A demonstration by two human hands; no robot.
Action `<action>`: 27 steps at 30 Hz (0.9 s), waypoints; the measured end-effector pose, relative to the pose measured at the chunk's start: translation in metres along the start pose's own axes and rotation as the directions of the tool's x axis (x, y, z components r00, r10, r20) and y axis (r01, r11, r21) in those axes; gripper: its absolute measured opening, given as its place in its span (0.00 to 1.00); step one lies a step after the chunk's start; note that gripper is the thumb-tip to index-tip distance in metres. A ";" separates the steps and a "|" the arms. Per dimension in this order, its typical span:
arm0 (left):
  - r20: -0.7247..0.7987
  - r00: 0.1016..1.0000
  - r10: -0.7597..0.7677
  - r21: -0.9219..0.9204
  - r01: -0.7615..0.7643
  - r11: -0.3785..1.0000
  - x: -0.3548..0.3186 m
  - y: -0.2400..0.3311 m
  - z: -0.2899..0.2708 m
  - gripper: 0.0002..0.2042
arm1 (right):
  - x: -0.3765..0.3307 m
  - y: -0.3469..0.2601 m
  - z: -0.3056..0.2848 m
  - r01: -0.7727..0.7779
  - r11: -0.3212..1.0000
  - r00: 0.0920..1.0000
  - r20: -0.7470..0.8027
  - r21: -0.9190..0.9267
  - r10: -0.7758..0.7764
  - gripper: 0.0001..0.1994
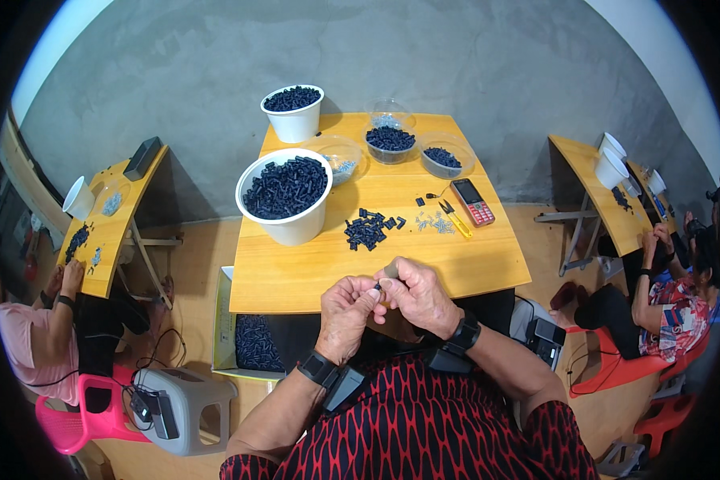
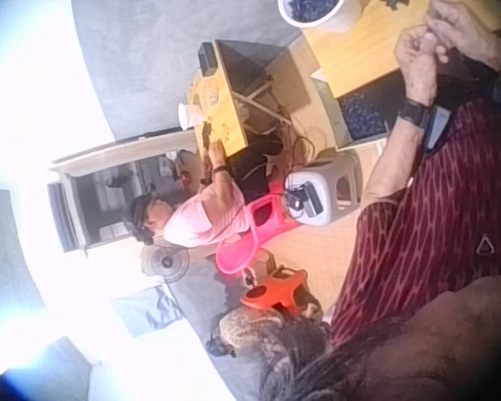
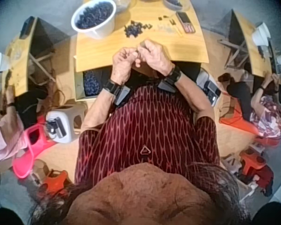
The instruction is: The person assembles components by hand by picking up a black plastic piece and a metal pin, inserting the pin into the plastic, and placing the completed unit into a box. This process is repeated multiple times with additional pieces.
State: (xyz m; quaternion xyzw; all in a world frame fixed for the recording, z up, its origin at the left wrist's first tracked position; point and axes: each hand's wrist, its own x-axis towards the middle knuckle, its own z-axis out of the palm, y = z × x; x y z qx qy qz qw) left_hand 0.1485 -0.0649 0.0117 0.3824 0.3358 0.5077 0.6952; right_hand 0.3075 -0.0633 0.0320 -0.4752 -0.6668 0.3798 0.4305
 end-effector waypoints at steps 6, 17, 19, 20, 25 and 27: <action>0.051 0.998 -0.037 -0.061 0.041 0.997 -0.002 -0.006 -0.002 0.04 | -0.010 0.002 -0.002 0.029 0.997 0.999 0.017 0.066 -0.030 0.04; 0.042 0.988 -0.152 -0.148 0.156 0.977 -0.002 -0.010 -0.005 0.05 | -0.012 -0.004 -0.025 0.070 0.994 0.991 0.105 0.078 -0.078 0.11; 0.050 0.990 -0.134 -0.172 0.140 0.975 -0.001 -0.010 -0.007 0.05 | -0.010 -0.012 -0.024 0.117 0.988 0.987 0.124 -0.099 -0.104 0.13; 0.051 0.990 -0.134 -0.174 0.141 0.975 -0.001 -0.009 -0.006 0.05 | -0.008 -0.013 -0.023 0.211 0.960 0.973 0.131 -0.187 -0.188 0.13; 0.089 0.982 -0.165 -0.140 0.176 0.974 -0.004 -0.005 -0.003 0.05 | -0.005 -0.012 -0.021 0.365 0.870 0.931 0.162 -0.332 -0.328 0.13; 0.069 0.980 -0.187 -0.118 0.195 0.974 -0.004 -0.002 -0.002 0.05 | -0.004 -0.008 -0.020 0.382 0.848 0.921 0.219 -0.367 -0.321 0.12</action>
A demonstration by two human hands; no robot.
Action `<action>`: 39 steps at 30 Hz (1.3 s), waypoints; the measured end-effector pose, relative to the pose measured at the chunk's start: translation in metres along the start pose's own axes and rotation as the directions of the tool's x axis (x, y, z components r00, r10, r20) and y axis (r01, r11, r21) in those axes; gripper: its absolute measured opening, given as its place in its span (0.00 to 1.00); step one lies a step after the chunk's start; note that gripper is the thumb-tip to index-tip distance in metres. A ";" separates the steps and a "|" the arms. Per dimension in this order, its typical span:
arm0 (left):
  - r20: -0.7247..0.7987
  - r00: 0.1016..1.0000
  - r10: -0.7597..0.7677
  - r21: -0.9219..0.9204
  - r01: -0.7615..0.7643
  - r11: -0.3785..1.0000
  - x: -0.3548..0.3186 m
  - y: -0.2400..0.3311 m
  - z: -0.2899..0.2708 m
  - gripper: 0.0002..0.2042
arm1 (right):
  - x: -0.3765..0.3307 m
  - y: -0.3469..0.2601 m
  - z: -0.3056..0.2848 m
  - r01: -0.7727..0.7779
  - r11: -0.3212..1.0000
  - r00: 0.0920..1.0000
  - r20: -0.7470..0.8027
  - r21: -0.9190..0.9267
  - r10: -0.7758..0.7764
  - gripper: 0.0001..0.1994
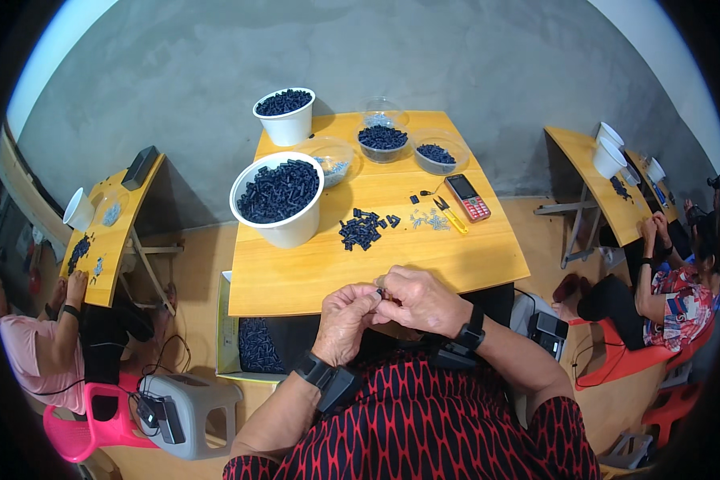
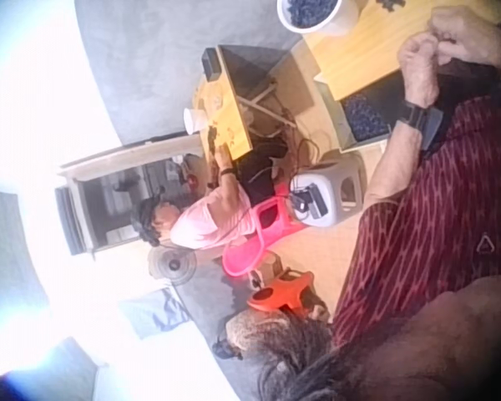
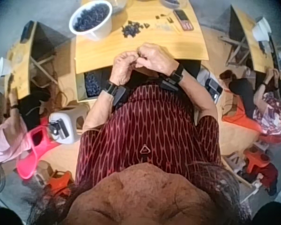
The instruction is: The person assembles components by hand by picking up a black plastic piece and a metal pin, inserting the pin into the plastic, and placing the completed unit into a box. This process is repeated multiple times with additional pieces.
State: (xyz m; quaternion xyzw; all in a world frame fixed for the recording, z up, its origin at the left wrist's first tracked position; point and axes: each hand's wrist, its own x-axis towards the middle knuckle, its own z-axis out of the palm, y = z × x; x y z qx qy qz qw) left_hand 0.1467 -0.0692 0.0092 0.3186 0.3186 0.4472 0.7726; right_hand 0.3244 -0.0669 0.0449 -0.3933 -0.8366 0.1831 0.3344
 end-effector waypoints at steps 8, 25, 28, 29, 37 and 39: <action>-0.084 0.996 0.026 0.076 -0.020 0.997 0.001 -0.001 0.001 0.05 | 0.004 -0.001 0.001 0.082 0.992 0.993 0.091 -0.100 -0.073 0.10; -0.247 0.864 0.440 0.305 -0.361 0.881 0.007 0.026 -0.014 0.05 | 0.022 0.012 0.001 -0.144 0.986 0.989 0.032 0.081 0.142 0.10; -0.386 0.546 0.743 0.490 -0.561 0.667 0.016 0.055 -0.057 0.03 | 0.028 0.058 -0.006 -0.184 0.983 0.973 -0.141 -0.009 0.181 0.09; -0.444 0.406 0.799 0.547 -0.583 0.601 0.016 0.065 -0.074 0.03 | 0.033 0.062 -0.007 -0.183 0.983 0.973 -0.142 -0.005 0.180 0.09; -0.680 0.130 0.721 0.660 -0.318 0.680 0.000 0.072 -0.240 0.05 | 0.048 0.070 0.000 -0.115 0.971 0.993 -0.053 -0.208 0.106 0.04; -0.744 0.199 0.638 0.591 -0.250 0.767 -0.002 0.067 -0.249 0.05 | 0.049 0.069 -0.002 -0.126 0.964 0.992 -0.024 -0.236 0.124 0.04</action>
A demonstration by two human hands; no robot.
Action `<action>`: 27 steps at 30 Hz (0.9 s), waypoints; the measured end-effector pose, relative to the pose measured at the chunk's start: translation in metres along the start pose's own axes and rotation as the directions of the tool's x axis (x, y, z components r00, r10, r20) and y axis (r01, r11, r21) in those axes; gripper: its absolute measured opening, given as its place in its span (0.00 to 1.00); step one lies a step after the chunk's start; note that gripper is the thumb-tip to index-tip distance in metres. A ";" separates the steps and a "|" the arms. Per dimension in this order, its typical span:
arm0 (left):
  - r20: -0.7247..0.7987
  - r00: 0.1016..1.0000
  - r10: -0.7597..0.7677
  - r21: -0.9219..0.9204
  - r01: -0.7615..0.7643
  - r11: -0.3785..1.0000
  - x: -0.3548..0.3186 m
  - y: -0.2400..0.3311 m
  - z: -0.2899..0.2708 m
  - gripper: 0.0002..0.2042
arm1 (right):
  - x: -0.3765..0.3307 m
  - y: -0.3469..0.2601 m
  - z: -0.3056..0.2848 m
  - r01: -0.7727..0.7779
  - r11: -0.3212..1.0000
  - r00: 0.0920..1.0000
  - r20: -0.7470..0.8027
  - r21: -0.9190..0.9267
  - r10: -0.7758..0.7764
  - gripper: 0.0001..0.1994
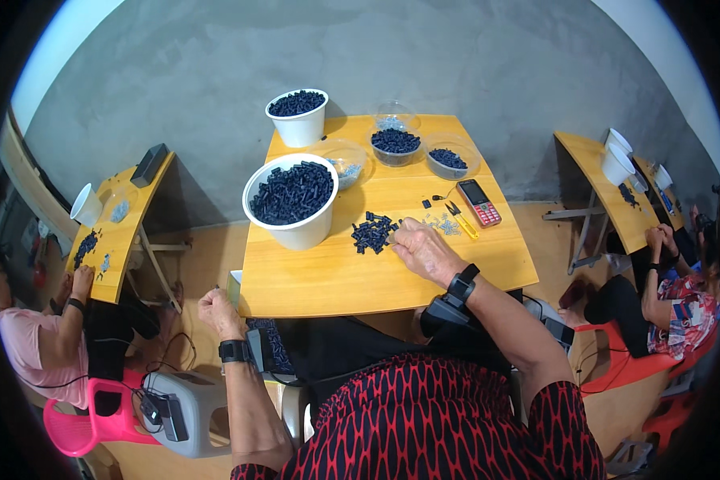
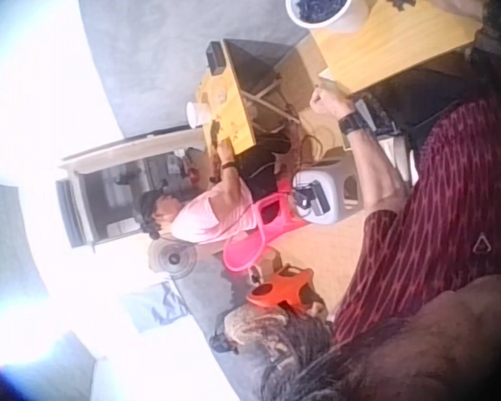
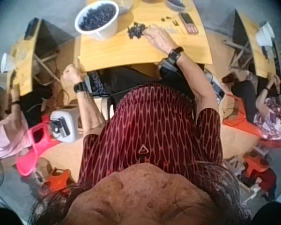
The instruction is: The person assembles components by hand by picking up a black plastic piece and a metal pin, inserting the pin into the plastic, and placing the completed unit into a box. This process is repeated multiple times with additional pieces.
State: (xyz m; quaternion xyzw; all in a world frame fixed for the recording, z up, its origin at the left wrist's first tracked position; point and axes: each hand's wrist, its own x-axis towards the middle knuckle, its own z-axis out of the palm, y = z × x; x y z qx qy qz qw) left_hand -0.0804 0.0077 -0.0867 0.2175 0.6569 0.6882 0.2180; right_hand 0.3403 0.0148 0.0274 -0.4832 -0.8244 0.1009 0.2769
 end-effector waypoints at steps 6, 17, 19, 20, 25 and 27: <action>0.036 0.998 -0.059 0.035 0.058 0.998 -0.006 -0.006 0.000 0.07 | 0.000 -0.001 -0.004 -0.013 1.000 0.998 0.065 0.000 0.013 0.03; -0.084 0.969 0.233 -0.078 -0.239 0.968 -0.052 0.058 0.031 0.07 | -0.016 0.004 -0.003 -0.016 0.996 1.000 0.009 0.085 0.016 0.04; 0.009 0.949 0.315 -0.114 -0.312 0.943 -0.076 0.085 0.044 0.08 | -0.026 -0.007 -0.006 -0.186 0.894 0.980 0.015 0.408 0.198 0.03; 0.180 0.920 0.348 -0.198 -0.312 0.929 -0.085 0.091 0.050 0.08 | -0.030 -0.009 -0.005 -0.189 0.893 0.980 0.017 0.408 0.199 0.03; 0.754 0.608 0.249 -0.210 -0.136 0.968 -0.153 0.118 0.070 0.05 | -0.045 -0.019 -0.014 -0.302 0.547 0.938 0.139 0.781 0.318 0.03; 0.874 0.454 0.172 -0.113 -0.153 0.982 -0.179 0.125 0.074 0.05 | -0.050 -0.024 -0.017 -0.302 0.553 0.939 0.143 0.777 0.313 0.04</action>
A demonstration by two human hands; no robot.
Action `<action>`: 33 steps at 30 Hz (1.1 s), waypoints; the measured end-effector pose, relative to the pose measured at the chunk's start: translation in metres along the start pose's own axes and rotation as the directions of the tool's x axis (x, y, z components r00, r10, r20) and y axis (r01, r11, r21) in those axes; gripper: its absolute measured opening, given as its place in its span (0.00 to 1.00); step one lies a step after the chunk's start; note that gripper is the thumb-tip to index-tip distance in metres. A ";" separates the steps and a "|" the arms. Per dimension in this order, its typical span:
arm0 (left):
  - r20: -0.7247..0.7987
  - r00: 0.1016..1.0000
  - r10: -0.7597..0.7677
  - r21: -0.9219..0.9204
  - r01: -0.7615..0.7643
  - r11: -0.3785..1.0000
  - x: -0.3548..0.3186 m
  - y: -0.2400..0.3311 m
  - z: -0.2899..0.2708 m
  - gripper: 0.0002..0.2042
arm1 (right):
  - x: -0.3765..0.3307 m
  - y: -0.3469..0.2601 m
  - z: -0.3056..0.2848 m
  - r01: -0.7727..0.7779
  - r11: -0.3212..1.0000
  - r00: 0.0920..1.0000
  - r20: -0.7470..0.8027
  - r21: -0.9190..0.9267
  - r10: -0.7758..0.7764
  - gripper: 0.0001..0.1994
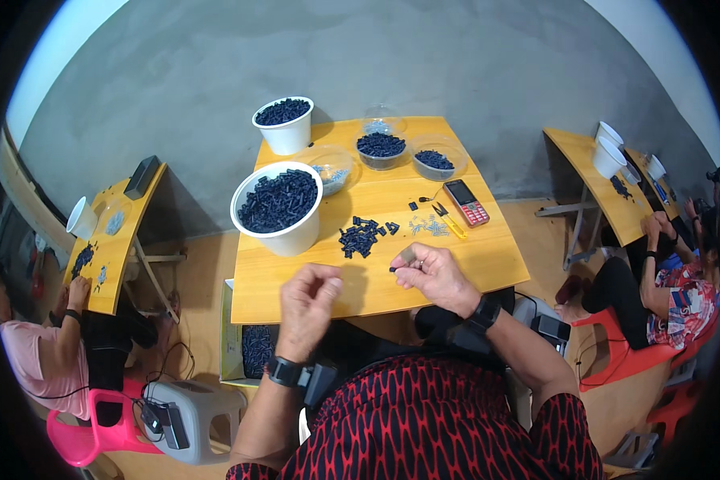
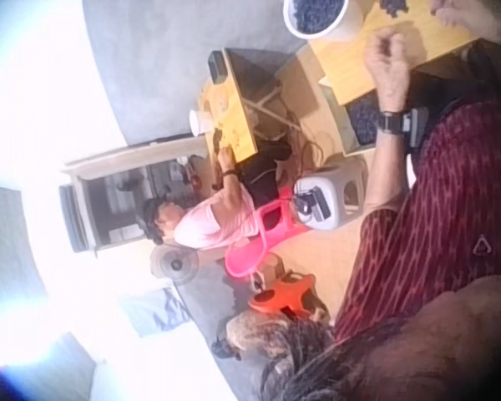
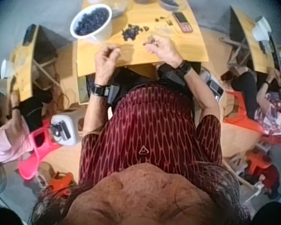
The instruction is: The person assembles components by hand by picking up a black plastic piece and a metal pin, inserting the pin into the plastic, and placing the completed unit into a box. This process is repeated multiple times with additional pieces.
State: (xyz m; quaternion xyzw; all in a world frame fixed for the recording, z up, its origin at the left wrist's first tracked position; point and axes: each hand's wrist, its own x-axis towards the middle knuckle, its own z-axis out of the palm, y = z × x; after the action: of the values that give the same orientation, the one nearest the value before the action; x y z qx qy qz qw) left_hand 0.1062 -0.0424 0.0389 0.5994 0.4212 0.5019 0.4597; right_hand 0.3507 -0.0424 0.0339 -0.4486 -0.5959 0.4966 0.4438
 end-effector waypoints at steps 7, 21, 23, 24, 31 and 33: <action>0.256 0.965 -0.062 0.089 0.040 0.995 -0.018 -0.007 0.046 0.04 | -0.024 -0.013 0.014 0.157 0.958 0.985 0.104 -0.242 -0.135 0.05; 0.150 0.952 -0.268 -0.455 0.307 0.836 -0.017 -0.020 0.054 0.03 | 0.025 0.021 -0.050 0.155 0.695 0.919 -0.156 -0.702 -0.362 0.06; 0.149 0.947 -0.285 -0.451 0.321 0.832 -0.016 -0.020 0.053 0.03 | 0.034 0.018 -0.050 0.183 0.648 0.905 -0.131 -0.739 -0.405 0.06; 0.147 0.942 -0.302 -0.445 0.335 0.831 -0.016 -0.020 0.052 0.03 | 0.036 0.016 -0.049 0.156 0.634 0.924 -0.114 -0.757 -0.364 0.06; 0.122 0.946 -0.300 -0.498 0.319 0.806 -0.013 -0.029 0.037 0.04 | 0.043 0.022 -0.047 0.152 0.538 0.946 -0.036 -0.829 -0.322 0.05; 0.121 0.940 -0.319 -0.531 0.332 0.779 -0.011 -0.027 0.037 0.05 | 0.038 0.026 -0.050 0.187 0.510 0.932 -0.013 -0.839 -0.363 0.04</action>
State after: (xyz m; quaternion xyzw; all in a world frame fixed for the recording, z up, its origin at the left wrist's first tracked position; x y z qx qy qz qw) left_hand 0.1397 -0.0519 0.0074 0.3682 0.3528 0.5063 0.6954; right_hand 0.3941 0.0067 0.0166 -0.5474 -0.7771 0.0371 0.3083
